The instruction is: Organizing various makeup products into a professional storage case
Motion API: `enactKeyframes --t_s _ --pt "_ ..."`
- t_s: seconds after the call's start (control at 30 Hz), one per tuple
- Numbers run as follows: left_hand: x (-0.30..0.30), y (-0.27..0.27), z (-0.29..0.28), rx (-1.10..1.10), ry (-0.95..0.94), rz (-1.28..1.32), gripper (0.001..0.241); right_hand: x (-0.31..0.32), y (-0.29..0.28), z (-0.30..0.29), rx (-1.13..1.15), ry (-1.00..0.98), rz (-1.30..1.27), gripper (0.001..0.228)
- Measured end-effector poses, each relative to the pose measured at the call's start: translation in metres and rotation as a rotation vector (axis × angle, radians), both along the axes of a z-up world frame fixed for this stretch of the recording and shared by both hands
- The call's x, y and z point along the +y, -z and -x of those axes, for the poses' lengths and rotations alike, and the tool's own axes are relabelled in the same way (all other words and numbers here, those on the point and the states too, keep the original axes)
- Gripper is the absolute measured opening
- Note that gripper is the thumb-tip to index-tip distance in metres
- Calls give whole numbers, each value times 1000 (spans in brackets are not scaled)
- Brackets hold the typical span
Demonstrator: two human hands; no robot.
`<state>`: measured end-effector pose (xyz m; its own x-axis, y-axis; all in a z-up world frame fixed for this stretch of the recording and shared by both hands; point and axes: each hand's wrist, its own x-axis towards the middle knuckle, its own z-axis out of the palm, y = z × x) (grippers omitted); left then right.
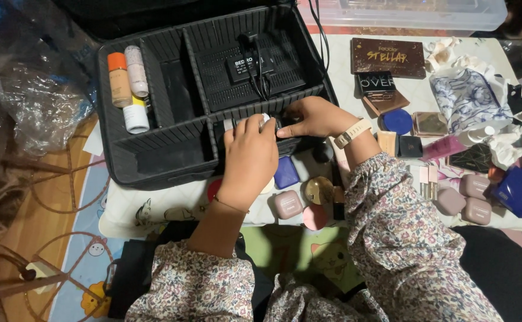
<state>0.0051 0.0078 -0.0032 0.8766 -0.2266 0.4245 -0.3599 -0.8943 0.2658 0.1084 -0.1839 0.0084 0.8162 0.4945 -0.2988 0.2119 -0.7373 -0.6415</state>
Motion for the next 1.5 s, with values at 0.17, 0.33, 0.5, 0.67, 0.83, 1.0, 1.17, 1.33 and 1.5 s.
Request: enactKeyframes --t_s 0.17,0.33,0.5,0.67,0.83,1.0,1.17,1.33,1.5 --pt "2 -8 3 -25 38 40 31 -2 -20 20 -127 52 -56 59" --pt "7 -26 11 -53 131 128 29 -14 -20 53 -509 34 -145 47" --pt "12 -41 30 64 324 291 27 -37 -25 97 -731 148 -100 49" --pt "16 -42 57 510 330 173 38 -69 -24 146 -729 156 -17 44" --pt "-10 -9 84 701 152 -208 60 -98 -7 172 -701 167 18 39" --pt "-25 0 97 672 74 -330 81 -104 17 178 -685 211 -61 31" --pt "-27 13 90 676 90 -354 68 -99 2 181 -667 224 -72 25" --pt "-39 -23 86 659 160 -260 65 -102 -7 183 -648 239 -44 23" --pt "-56 -3 72 637 298 -126 71 -104 -9 181 -639 243 -10 19"
